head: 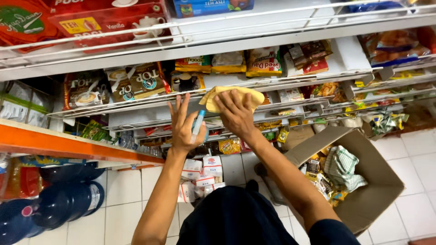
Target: The person sprays a cleaning solution from a bottle and wipes the surfaces of retail shelves and various product packages using a cloth, then places cleaned items into a box.
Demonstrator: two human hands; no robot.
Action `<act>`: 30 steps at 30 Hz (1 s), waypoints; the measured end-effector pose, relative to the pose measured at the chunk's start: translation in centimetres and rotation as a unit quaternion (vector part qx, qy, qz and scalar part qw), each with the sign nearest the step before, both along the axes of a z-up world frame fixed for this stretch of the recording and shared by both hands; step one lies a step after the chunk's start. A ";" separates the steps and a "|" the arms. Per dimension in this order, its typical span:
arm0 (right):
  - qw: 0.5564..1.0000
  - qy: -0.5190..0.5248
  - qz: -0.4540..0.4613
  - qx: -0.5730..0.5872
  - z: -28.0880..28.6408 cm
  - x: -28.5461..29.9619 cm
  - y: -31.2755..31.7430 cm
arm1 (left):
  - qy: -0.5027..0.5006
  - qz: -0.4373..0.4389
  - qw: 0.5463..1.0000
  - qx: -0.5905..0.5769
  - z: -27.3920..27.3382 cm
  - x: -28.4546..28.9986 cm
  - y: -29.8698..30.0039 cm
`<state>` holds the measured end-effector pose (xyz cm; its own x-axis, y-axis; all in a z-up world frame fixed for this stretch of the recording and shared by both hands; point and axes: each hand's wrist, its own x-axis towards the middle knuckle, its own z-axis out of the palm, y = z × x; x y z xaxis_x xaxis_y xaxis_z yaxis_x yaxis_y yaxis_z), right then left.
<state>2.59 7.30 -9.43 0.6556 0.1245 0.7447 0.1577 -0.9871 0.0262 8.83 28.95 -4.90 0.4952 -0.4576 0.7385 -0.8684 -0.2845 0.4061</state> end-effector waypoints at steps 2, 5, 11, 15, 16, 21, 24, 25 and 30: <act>0.999 -0.001 0.013 -0.039 0.7 0.5 -0.2 | 0.009 0.000 1.000 -0.014 -0.1 0.2 0.5; 0.993 0.003 0.036 -0.108 1.6 1.1 0.1 | 0.011 0.013 1.000 -0.023 -0.5 0.0 1.3; 0.970 0.050 0.057 -0.233 2.4 4.6 4.0 | 0.029 0.069 0.996 -0.055 -1.1 0.8 5.5; 0.951 0.073 0.073 -0.291 2.6 6.3 8.0 | 0.044 0.108 0.991 -0.070 -0.9 1.4 9.3; 0.945 0.079 0.071 -0.310 3.0 7.3 9.1 | 0.039 0.117 0.989 -0.079 -0.6 1.9 10.2; 0.941 0.047 0.118 -0.315 4.0 10.4 15.5 | 0.026 0.165 0.979 -0.115 -0.3 3.0 15.1; 0.926 0.034 0.092 -0.364 4.2 11.9 19.2 | 0.036 0.200 0.971 -0.126 -0.6 3.2 17.6; 0.924 0.043 0.093 -0.370 4.3 12.2 20.7 | 0.056 0.193 0.970 -0.135 -0.6 2.9 18.6; 0.914 0.118 0.172 -0.349 7.5 14.7 26.9 | 0.035 0.177 0.971 -0.160 0.2 3.3 21.9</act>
<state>17.25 34.22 -1.94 0.6207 0.7435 0.2486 0.5374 -0.6344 0.5557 12.08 50.88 -4.71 0.6332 -0.0030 0.7740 -0.7067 -0.4100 0.5766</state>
